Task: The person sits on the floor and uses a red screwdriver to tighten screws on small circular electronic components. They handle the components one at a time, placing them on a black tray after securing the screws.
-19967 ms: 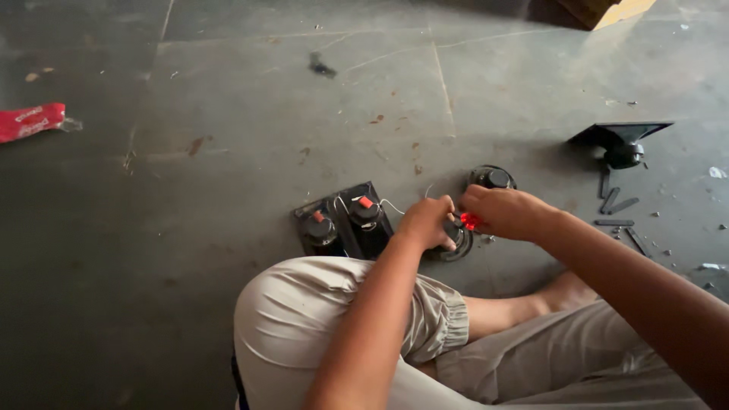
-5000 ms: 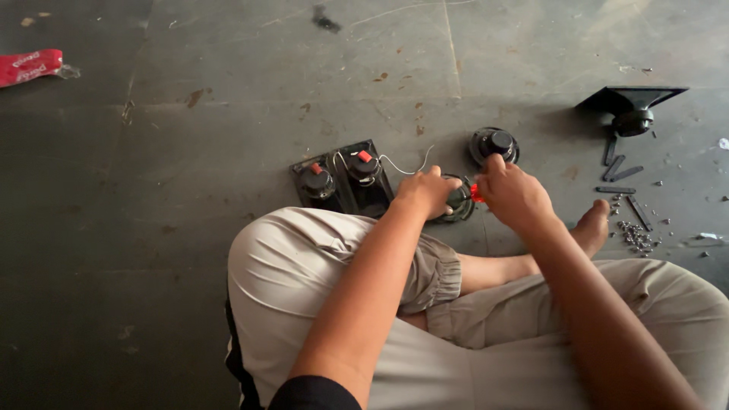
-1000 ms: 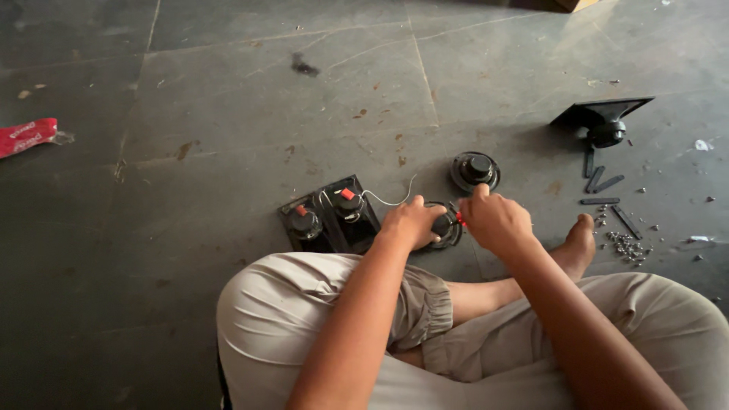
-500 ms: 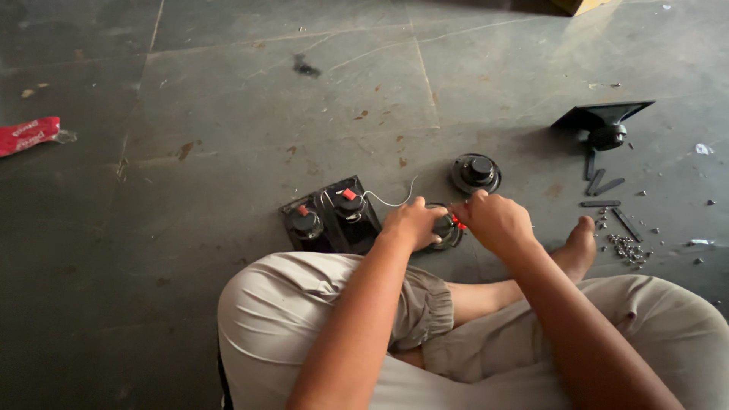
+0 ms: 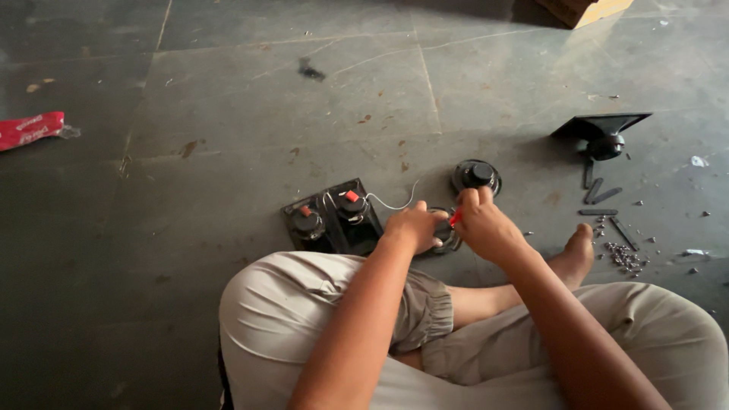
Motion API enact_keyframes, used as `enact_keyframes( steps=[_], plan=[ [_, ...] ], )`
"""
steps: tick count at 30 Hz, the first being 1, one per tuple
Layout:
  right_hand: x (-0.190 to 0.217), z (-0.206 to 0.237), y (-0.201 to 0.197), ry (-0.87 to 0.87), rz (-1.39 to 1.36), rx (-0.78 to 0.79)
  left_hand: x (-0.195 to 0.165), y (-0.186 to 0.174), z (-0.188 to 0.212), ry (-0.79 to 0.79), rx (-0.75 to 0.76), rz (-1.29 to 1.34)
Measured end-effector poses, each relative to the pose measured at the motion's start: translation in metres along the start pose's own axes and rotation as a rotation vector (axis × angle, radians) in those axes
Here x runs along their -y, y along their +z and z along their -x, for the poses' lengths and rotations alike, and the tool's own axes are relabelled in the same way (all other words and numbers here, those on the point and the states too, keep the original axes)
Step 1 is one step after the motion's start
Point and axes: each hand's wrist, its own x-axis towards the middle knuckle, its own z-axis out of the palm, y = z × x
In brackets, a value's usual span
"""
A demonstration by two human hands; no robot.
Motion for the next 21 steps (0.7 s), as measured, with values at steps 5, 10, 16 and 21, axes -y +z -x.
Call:
enact_keyframes(
  steps=[5,10,16,21],
  plan=[
    [0.012,-0.001,-0.019,0.086,0.528,0.281,0.002,0.004,-0.003,0.024,-0.033,0.027],
    [0.007,0.001,-0.014,0.420,0.292,0.315,0.005,0.011,-0.006,0.029,-0.064,0.023],
    [-0.043,0.005,0.008,0.118,-0.039,0.155,0.006,0.012,-0.007,0.041,-0.091,0.028],
    [-0.045,0.002,-0.014,0.298,-0.432,0.290,0.005,0.010,-0.004,0.017,-0.057,0.038]
  ],
)
